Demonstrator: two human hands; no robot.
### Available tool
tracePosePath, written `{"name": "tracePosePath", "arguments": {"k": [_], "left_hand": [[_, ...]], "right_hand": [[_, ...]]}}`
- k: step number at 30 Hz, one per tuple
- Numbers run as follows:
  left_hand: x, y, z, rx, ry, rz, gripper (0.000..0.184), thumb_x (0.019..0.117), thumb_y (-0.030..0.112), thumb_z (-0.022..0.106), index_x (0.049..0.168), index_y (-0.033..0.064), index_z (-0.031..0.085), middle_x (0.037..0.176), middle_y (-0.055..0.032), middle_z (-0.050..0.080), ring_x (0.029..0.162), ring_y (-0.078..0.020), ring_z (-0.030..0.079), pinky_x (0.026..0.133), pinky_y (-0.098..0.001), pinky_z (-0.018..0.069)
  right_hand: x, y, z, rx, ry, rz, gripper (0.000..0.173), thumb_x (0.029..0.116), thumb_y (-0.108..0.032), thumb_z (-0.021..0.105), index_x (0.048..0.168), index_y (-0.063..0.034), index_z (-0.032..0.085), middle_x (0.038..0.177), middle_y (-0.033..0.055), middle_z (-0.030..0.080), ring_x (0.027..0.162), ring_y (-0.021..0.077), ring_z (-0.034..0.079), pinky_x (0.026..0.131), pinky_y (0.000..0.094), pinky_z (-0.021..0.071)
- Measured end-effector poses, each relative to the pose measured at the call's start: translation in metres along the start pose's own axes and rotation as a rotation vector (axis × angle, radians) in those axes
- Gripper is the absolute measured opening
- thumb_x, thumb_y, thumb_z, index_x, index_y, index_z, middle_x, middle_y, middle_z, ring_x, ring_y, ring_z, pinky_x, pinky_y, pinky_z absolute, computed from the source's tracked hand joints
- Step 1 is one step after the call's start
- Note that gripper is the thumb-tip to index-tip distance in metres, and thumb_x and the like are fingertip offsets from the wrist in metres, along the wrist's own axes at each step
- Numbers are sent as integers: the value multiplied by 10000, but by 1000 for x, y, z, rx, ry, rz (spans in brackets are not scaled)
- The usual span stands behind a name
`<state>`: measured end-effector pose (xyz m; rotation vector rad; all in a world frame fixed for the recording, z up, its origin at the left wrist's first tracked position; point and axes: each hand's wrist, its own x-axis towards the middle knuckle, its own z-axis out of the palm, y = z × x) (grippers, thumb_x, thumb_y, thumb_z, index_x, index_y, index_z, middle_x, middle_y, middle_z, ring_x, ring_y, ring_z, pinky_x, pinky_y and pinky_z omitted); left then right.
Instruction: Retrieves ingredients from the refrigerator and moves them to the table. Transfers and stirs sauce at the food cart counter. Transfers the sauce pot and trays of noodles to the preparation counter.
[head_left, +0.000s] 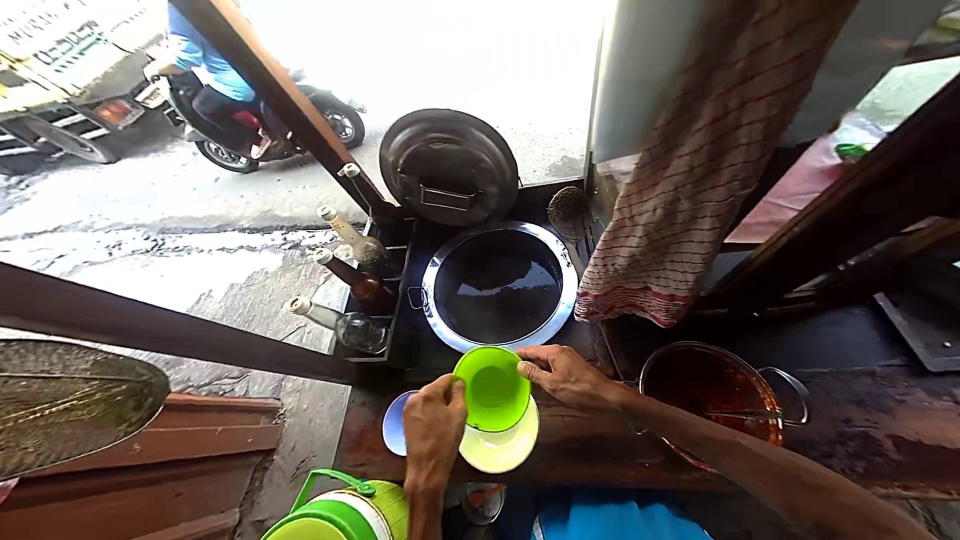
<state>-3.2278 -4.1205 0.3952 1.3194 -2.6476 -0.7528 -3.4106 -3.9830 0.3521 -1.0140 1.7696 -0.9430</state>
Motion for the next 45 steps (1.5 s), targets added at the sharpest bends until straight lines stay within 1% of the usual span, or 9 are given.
{"name": "tracePosePath", "arguments": {"k": [4, 8, 11, 19, 23, 28, 32, 40, 45], "left_hand": [[8, -5, 23, -87, 52, -6, 230, 1021, 212, 609, 1002, 58, 779, 828, -120, 733, 801, -275, 709, 786, -522, 550], [17, -20, 38, -267, 79, -56, 277, 1054, 237, 574, 1154, 45, 747, 829, -95, 733, 693, -193, 718, 700, -411, 612], [16, -28, 43, -415, 56, -140, 251, 1066, 194, 550, 1128, 34, 733, 853, -71, 745, 658, -145, 713, 642, -334, 611], [19, -22, 67, -842, -59, -234, 261, 1069, 173, 554, 1002, -11, 728, 840, -75, 760, 616, -127, 705, 548, -268, 579], [26, -16, 79, -783, -42, -257, 219, 1035, 160, 613, 910, 14, 717, 747, -45, 744, 557, -99, 677, 513, -250, 551], [32, -7, 88, -731, -75, -243, 164, 1027, 118, 607, 961, 8, 709, 758, -38, 736, 584, -97, 685, 553, -253, 567], [30, -5, 88, -681, -72, -200, 165, 1026, 133, 609, 952, 31, 716, 748, -14, 732, 574, -73, 666, 550, -237, 545], [-34, 24, 126, -475, -374, 144, 205, 930, 189, 698, 1026, 10, 723, 934, -122, 734, 871, -244, 724, 832, -462, 587], [-67, 38, 148, -435, -688, 207, 356, 1014, 364, 609, 1074, 52, 771, 1035, -128, 754, 1001, -281, 723, 905, -530, 548]], "right_hand": [[23, 9, -5, -137, 6, -9, 283, 1036, -240, 529, 1052, -48, 737, 931, 101, 720, 863, 189, 681, 829, 438, 526], [50, 7, -22, -242, 37, 18, 291, 1017, -227, 524, 956, -37, 736, 847, 103, 686, 801, 211, 641, 765, 462, 485], [60, -1, -30, -270, 75, 44, 295, 1019, -230, 512, 935, -49, 728, 830, 90, 686, 781, 200, 653, 757, 452, 500], [61, -11, -27, -354, 162, 1, 309, 1025, -220, 488, 1059, -51, 744, 919, 127, 723, 893, 247, 689, 828, 475, 510], [53, -13, -27, -434, 186, -29, 338, 1034, -217, 469, 1158, -35, 725, 948, 165, 721, 935, 304, 689, 848, 499, 504], [49, -12, -31, -520, 237, -39, 410, 1048, -206, 433, 1356, -50, 656, 1019, 187, 738, 995, 338, 704, 903, 505, 518], [54, -8, -37, -567, 303, -46, 414, 1045, -190, 436, 1362, -30, 650, 1016, 198, 739, 997, 349, 708, 908, 499, 520], [111, 17, -68, -719, 250, 206, 407, 1087, -173, 366, 1388, -17, 592, 1192, 251, 686, 1187, 404, 637, 1031, 534, 457], [166, 45, -75, -823, 236, 252, 388, 1090, -137, 370, 1406, 8, 543, 1233, 278, 648, 1219, 430, 607, 1015, 545, 472]]}}
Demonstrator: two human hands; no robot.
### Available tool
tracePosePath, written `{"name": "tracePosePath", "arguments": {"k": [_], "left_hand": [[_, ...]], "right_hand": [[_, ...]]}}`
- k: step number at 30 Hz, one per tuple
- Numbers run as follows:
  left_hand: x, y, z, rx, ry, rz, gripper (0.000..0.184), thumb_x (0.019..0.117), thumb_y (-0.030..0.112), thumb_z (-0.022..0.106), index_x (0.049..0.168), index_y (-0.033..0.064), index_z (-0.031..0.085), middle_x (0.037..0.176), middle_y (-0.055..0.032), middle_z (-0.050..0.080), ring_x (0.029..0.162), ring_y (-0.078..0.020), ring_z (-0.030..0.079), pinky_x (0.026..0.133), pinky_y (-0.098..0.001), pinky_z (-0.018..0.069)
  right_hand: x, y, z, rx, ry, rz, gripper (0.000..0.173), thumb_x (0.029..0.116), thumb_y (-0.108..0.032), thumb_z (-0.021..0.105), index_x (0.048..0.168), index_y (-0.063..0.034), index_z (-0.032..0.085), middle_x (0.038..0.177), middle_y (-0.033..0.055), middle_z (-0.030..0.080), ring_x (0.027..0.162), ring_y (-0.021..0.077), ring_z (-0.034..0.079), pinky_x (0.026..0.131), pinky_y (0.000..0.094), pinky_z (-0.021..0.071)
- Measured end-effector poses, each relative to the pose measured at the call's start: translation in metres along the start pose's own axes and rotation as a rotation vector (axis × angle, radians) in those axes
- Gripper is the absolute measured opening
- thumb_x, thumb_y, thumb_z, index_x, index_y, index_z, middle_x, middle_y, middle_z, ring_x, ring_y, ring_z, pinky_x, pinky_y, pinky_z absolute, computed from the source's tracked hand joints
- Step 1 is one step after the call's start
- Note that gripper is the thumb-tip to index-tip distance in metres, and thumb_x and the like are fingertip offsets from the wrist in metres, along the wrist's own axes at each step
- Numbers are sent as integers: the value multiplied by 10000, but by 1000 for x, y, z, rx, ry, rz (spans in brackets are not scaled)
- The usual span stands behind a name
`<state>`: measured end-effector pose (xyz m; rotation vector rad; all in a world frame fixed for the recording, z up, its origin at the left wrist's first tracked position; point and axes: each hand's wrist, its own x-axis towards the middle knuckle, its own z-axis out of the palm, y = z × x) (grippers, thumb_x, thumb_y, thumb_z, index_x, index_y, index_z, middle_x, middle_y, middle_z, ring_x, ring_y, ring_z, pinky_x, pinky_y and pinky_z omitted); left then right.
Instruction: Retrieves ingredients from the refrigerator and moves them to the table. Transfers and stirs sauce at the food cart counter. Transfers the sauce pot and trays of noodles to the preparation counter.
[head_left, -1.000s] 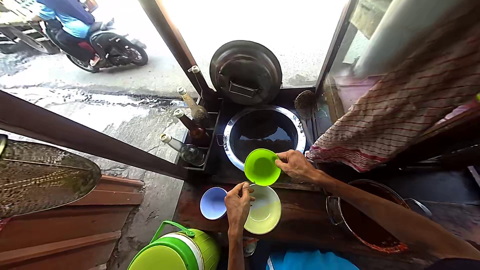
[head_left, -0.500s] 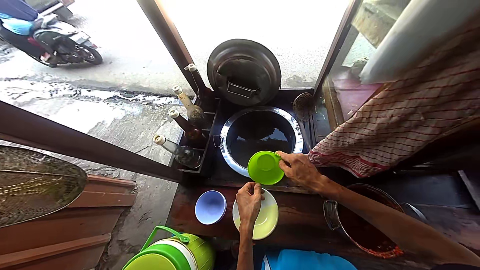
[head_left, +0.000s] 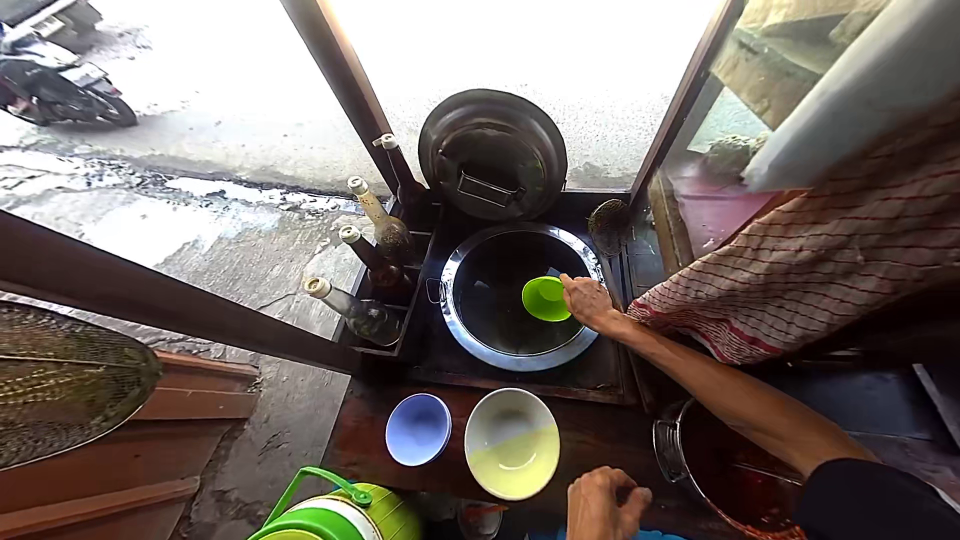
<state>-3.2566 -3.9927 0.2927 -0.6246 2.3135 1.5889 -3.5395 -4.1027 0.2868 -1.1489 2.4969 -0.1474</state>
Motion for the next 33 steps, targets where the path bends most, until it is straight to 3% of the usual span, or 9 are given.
{"name": "tracePosePath", "arguments": {"k": [6, 9, 14, 18, 22, 28, 33], "left_hand": [[-12, -14, 8, -49, -35, 15, 341, 1006, 348, 610, 1048, 47, 767, 973, -136, 754, 938, -294, 725, 850, -540, 549], [-19, -5, -5, -83, -60, -66, 312, 1019, 290, 614, 1065, 15, 755, 998, -167, 744, 974, -314, 711, 894, -547, 523], [-18, -22, 6, -98, -2, 4, 314, 997, 335, 628, 1018, 54, 768, 939, -128, 753, 900, -280, 724, 823, -524, 551], [-17, -22, 9, -109, -13, 18, 282, 983, 314, 646, 1014, 63, 772, 949, -110, 758, 902, -262, 727, 826, -517, 553], [-19, -24, 11, -133, 14, 25, 267, 972, 313, 667, 1012, 71, 773, 939, -90, 760, 883, -230, 728, 816, -487, 560], [-25, -28, 16, -154, 44, 40, 256, 970, 303, 673, 1000, 70, 776, 920, -84, 760, 857, -216, 726, 804, -475, 565], [-30, -26, 19, -139, 37, 56, 268, 963, 320, 673, 984, 71, 770, 872, -72, 752, 792, -200, 712, 753, -465, 561]], "right_hand": [[52, 2, 31, -99, 26, 11, 427, 1034, -9, 455, 1457, 39, 476, 1289, 313, 600, 1235, 475, 579, 947, 577, 507], [55, -3, 41, -157, -35, 0, 446, 1012, 37, 450, 1457, 72, 450, 1324, 325, 575, 1259, 478, 563, 967, 579, 496], [49, -11, 58, -181, -152, 24, 415, 1031, 19, 397, 1433, 109, 445, 1340, 337, 563, 1278, 475, 555, 1008, 567, 479], [41, -17, 53, -120, -243, 20, 308, 1010, -40, 481, 1255, 116, 584, 1282, 308, 612, 1250, 440, 585, 1001, 567, 476], [54, 1, 56, 105, -239, 166, 321, 992, -201, 558, 1137, 60, 677, 1256, 259, 649, 1226, 389, 615, 989, 564, 489], [49, 15, 51, 466, -225, 269, 233, 945, -191, 625, 1013, 10, 721, 1011, 177, 720, 926, 293, 703, 854, 515, 540], [19, 10, 21, 681, -200, 251, 133, 927, -136, 658, 949, -14, 707, 817, 60, 681, 668, 111, 637, 675, 326, 542]]}}
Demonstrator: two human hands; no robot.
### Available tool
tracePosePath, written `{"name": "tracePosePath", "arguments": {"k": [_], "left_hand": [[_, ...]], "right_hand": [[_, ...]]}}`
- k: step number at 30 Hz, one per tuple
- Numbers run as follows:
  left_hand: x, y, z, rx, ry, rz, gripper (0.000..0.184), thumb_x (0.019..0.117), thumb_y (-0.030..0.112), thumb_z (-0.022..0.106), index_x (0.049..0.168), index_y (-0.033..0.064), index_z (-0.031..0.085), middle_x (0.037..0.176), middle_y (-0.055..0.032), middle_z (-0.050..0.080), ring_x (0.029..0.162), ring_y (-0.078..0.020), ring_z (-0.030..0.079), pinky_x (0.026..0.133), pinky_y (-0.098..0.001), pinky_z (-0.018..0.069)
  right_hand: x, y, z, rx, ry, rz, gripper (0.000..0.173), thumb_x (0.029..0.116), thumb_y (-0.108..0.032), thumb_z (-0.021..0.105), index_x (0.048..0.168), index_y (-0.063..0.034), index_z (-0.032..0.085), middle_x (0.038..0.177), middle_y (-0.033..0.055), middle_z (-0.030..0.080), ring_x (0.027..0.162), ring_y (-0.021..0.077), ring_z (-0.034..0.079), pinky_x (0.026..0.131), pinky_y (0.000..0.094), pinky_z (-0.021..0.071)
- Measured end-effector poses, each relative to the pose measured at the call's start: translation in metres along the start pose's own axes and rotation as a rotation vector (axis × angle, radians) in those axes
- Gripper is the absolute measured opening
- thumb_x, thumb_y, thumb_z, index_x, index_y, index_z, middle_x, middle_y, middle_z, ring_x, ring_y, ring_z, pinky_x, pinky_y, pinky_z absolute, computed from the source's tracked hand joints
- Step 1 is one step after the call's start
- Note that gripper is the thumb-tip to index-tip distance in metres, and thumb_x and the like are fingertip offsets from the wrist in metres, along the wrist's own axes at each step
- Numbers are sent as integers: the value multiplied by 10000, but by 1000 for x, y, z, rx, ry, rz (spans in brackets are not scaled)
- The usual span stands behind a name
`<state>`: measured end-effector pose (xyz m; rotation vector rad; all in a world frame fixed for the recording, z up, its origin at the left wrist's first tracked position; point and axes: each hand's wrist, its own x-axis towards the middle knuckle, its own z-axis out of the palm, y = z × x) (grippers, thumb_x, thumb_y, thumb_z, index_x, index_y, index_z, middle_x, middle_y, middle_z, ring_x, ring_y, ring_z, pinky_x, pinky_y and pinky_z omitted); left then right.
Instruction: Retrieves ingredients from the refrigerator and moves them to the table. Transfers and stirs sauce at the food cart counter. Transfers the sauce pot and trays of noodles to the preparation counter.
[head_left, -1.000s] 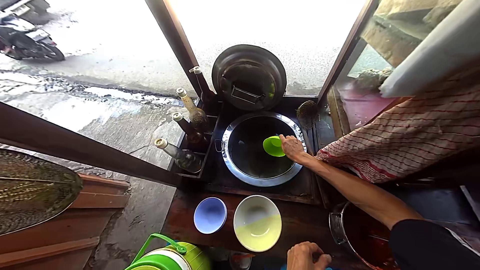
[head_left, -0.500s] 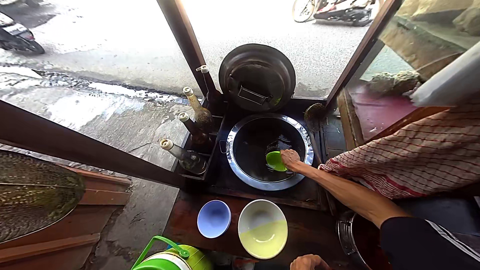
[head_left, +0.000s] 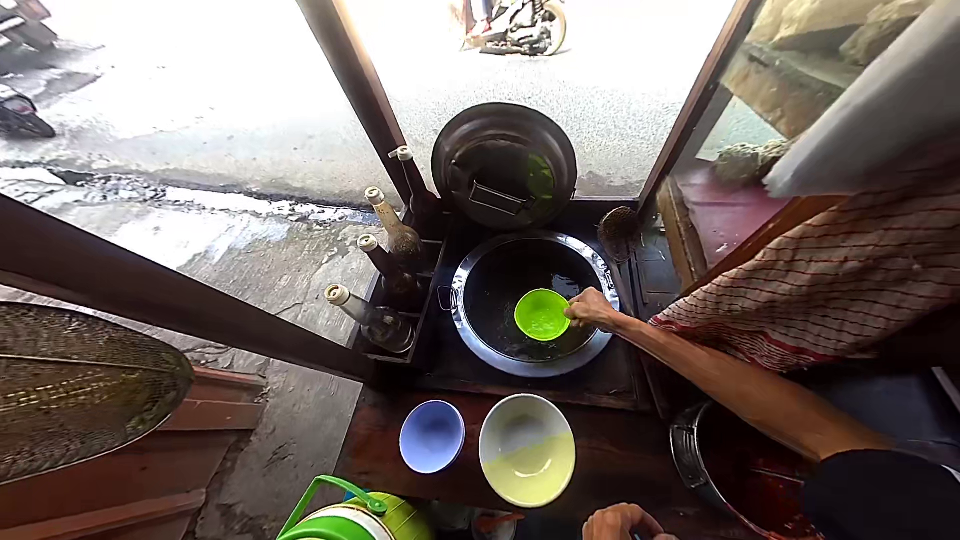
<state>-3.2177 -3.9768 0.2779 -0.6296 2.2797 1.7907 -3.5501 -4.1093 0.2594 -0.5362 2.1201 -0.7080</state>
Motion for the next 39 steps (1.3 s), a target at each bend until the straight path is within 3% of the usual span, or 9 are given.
{"name": "tracePosePath", "arguments": {"k": [4, 11, 17, 21, 26, 30, 32, 39], "left_hand": [[-7, 0, 6, 35, -5, 17, 290, 956, 345, 675, 988, 73, 772, 878, -63, 755, 793, -195, 716, 759, -462, 569], [-20, 2, 17, 81, -8, -13, 297, 940, 373, 696, 976, 91, 781, 853, -40, 753, 763, -175, 710, 745, -443, 569], [-27, -4, 19, 144, 9, -45, 275, 920, 375, 709, 956, 112, 783, 807, -4, 740, 711, -142, 693, 704, -414, 570], [-30, -11, 24, 161, 17, -31, 256, 912, 366, 726, 940, 120, 788, 801, 13, 744, 715, -117, 702, 699, -389, 586], [-29, -11, 27, 194, -36, -80, 264, 904, 389, 730, 937, 134, 789, 795, 29, 741, 705, -101, 692, 701, -379, 574], [-28, -7, 29, 226, -72, -102, 274, 903, 407, 724, 936, 143, 788, 780, 42, 732, 692, -90, 679, 690, -377, 560], [-27, -4, 29, 238, -84, -108, 270, 907, 407, 721, 937, 146, 788, 780, 44, 733, 694, -88, 680, 692, -377, 559], [-32, -5, 30, 218, -60, -117, 257, 895, 397, 731, 915, 146, 787, 758, 47, 732, 666, -74, 677, 663, -352, 560]], "right_hand": [[-56, -12, -17, 134, -18, 4, 105, 944, -98, 661, 967, -10, 714, 723, 14, 655, 576, 50, 594, 584, 232, 510], [-159, 6, -42, 213, -111, -45, 103, 961, -54, 655, 873, -24, 699, 631, -25, 624, 506, 20, 560, 498, 182, 462], [-241, 64, -78, 172, -154, -33, 151, 999, -98, 631, 904, -21, 719, 643, -20, 621, 500, 19, 538, 487, 180, 440], [-284, 116, -111, 141, -55, 10, 177, 1027, -143, 618, 956, -27, 731, 660, -20, 631, 512, 7, 537, 494, 172, 437], [-320, 182, -136, 35, 229, 69, 210, 1032, -174, 603, 996, -27, 748, 731, 37, 659, 577, 65, 577, 581, 268, 507], [-332, 213, -140, -129, 437, 44, 275, 1044, -199, 555, 937, -25, 739, 768, 116, 674, 702, 229, 649, 715, 489, 525], [-337, 214, -139, -193, 519, 42, 285, 1046, -191, 542, 965, -14, 751, 807, 165, 694, 778, 309, 677, 767, 567, 512], [-340, 220, -134, -265, 750, -5, 266, 1043, -148, 551, 1147, -16, 758, 821, 202, 709, 770, 358, 681, 748, 579, 514]]}}
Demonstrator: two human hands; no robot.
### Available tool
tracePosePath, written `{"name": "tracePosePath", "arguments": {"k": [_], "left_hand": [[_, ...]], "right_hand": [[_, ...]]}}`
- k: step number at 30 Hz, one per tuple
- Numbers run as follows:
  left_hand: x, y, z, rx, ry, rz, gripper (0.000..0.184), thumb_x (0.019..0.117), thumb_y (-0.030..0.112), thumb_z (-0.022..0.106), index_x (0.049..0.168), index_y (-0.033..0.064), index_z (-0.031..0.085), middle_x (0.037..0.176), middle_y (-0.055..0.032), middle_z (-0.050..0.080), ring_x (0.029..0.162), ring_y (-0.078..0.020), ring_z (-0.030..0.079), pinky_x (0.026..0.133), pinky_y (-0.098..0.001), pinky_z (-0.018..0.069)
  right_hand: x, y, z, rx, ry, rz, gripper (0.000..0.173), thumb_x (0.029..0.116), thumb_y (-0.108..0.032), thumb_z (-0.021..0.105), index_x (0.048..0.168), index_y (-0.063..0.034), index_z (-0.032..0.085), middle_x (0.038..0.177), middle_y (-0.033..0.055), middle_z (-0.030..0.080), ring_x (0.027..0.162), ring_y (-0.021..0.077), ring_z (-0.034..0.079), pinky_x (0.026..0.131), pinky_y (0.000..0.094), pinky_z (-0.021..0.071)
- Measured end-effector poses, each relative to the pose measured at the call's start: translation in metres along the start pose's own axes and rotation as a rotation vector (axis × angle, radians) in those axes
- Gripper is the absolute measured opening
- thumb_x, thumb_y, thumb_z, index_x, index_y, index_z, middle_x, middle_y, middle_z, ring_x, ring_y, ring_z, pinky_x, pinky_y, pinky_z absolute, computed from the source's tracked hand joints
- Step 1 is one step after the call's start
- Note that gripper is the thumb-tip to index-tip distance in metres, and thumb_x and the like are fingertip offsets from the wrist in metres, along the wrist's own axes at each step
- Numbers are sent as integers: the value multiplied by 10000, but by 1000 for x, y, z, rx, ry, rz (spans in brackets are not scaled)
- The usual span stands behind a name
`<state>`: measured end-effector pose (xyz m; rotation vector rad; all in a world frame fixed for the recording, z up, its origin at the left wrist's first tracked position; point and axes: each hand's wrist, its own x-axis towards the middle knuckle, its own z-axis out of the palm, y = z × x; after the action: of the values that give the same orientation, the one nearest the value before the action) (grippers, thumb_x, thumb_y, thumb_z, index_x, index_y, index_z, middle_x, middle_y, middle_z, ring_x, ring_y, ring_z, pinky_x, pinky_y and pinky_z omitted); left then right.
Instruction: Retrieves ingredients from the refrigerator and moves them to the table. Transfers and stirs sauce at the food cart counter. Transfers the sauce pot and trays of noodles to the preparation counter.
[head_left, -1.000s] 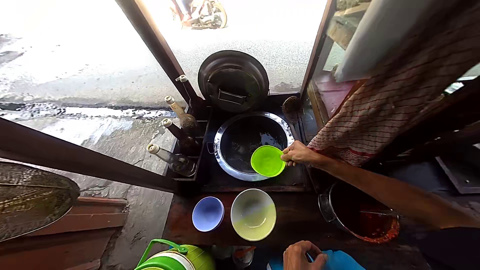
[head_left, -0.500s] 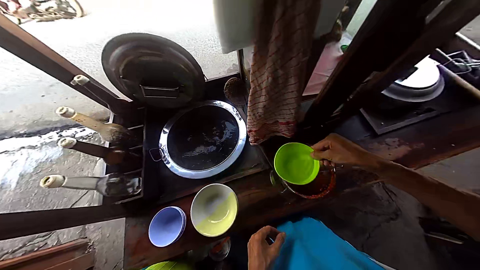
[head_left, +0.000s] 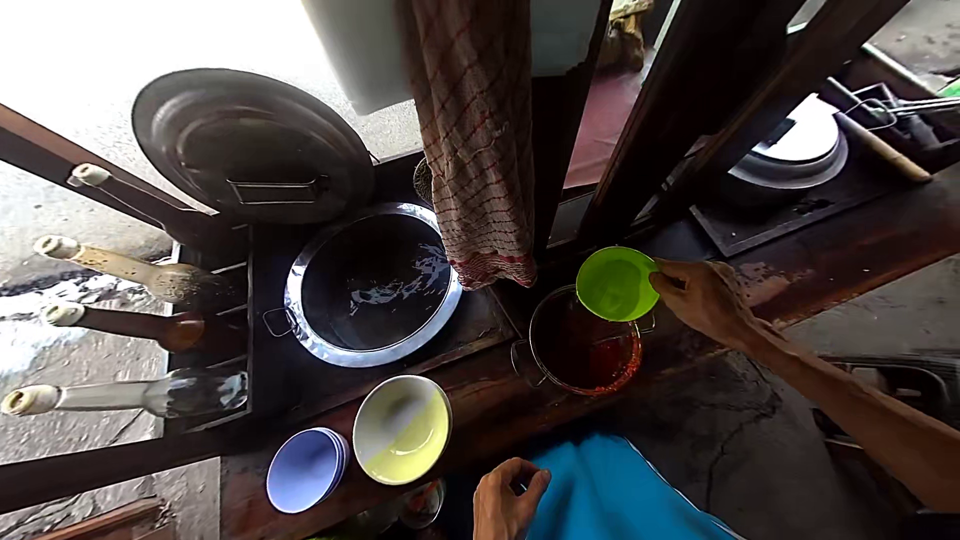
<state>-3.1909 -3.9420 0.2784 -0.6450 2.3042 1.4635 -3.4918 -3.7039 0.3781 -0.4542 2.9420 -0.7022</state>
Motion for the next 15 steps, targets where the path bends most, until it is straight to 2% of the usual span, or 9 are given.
{"name": "tracePosePath", "arguments": {"k": [2, 5, 11, 15], "left_hand": [[-1, -2, 0, -8, 4, -5, 252, 895, 389, 732, 912, 144, 786, 753, 48, 730, 662, -70, 675, 660, -344, 559], [-2, -4, 1, -4, 5, -6, 249, 899, 385, 732, 909, 143, 788, 748, 45, 729, 660, -71, 673, 664, -350, 557], [-1, -2, -1, 27, -24, -13, 256, 905, 388, 724, 917, 142, 793, 755, 40, 735, 666, -75, 679, 675, -364, 559], [2, 0, -3, 50, -65, -11, 264, 909, 396, 720, 917, 143, 795, 761, 38, 737, 676, -80, 681, 682, -371, 553]], "right_hand": [[0, 2, 4, 1, 68, -33, 272, 1034, -137, 562, 1189, -13, 748, 843, 207, 721, 771, 365, 690, 746, 576, 521], [-2, 12, 14, -29, 187, -127, 306, 1021, -117, 562, 1257, -2, 720, 867, 198, 733, 743, 341, 695, 710, 521, 547], [-7, 34, 33, -137, 485, -422, 328, 992, -84, 546, 1251, 14, 721, 707, 174, 667, 616, 315, 650, 585, 405, 534], [-5, 44, 39, -170, 612, -553, 298, 995, -70, 589, 1252, -5, 724, 738, 161, 668, 655, 288, 648, 595, 356, 526]]}}
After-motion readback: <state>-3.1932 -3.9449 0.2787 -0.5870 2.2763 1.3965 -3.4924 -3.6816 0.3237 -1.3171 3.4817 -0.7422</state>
